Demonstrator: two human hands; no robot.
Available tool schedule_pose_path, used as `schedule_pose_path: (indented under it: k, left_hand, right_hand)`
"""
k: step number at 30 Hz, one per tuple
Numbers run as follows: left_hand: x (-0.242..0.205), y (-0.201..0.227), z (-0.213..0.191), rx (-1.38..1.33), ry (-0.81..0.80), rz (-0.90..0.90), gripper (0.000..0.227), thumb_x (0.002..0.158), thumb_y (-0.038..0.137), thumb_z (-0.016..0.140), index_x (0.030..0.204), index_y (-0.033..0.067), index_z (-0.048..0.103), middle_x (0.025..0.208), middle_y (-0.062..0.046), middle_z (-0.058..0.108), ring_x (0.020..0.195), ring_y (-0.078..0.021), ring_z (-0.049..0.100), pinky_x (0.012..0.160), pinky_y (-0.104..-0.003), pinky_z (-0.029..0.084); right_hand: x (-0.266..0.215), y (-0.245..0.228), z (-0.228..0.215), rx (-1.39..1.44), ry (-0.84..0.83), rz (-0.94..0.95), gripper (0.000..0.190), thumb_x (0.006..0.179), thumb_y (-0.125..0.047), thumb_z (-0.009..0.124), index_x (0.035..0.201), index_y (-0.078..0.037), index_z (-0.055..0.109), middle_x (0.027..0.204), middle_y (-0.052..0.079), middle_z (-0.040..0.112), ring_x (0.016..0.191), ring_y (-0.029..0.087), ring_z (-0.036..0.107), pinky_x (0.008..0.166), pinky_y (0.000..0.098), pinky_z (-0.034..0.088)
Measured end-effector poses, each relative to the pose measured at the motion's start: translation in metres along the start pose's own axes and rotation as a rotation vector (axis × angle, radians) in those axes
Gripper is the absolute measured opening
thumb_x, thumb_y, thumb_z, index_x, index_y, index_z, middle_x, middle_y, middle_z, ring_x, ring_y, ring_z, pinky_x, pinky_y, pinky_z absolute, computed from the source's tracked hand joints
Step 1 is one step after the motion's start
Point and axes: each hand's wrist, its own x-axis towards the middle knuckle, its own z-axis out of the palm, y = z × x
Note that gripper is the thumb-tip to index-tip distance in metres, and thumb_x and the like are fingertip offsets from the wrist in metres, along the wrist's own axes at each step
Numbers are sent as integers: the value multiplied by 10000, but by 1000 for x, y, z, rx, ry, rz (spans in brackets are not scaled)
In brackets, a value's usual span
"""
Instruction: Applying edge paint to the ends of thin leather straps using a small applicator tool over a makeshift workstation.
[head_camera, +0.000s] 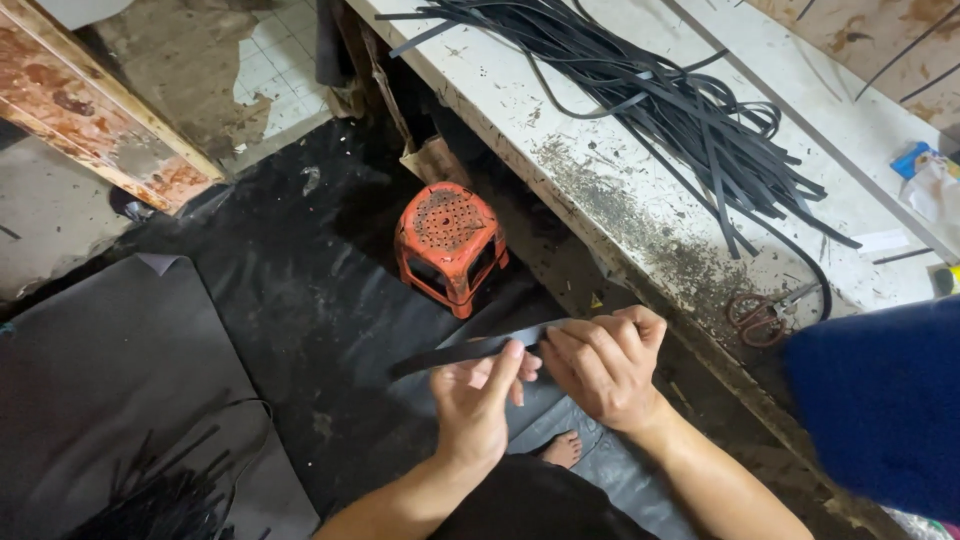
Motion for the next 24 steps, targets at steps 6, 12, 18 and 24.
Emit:
schedule_pose_path:
  k: [6, 12, 18, 24]
  left_hand:
    - [-8, 23, -13, 8, 9, 44, 407, 885, 109, 731, 505, -10, 647, 610, -199, 738, 409, -154, 540, 531, -348, 528]
    - [0, -2, 2, -38, -43, 38, 174, 891, 113, 755, 816, -41, 783, 691, -204, 773, 552, -184, 695, 398, -244, 431]
    - [-2, 19, -2, 51, 30, -4, 243, 896, 89, 720, 689, -35, 741, 653, -202, 749, 392, -136, 504, 403, -285, 431]
    - [-6, 2, -42, -164, -88, 143, 133, 915, 0, 707, 806, 51, 764, 699, -275, 731, 518, -237, 656, 420, -273, 402]
  right_hand:
    - [-14, 12, -1, -13, -14, 64, 148, 922, -117, 806, 908, -94, 661, 911, 1, 721, 753, 172, 601, 836, 400, 336]
    - [-30, 6, 12, -58, -63, 105, 187, 940, -240, 825, 1031, -155, 685, 994, -15, 694, 808, 189, 509, 795, 419, 296]
    - [-59, -30, -1, 791, -80, 981, 196, 996, -160, 644, 832, -58, 678, 792, 29, 657, 747, 125, 605, 714, 256, 489]
    - [-91, -40, 46, 1675, 336, 2024, 357, 1056, -382, 564, 896, -72, 637, 894, 132, 644, 717, 190, 558, 597, 305, 439]
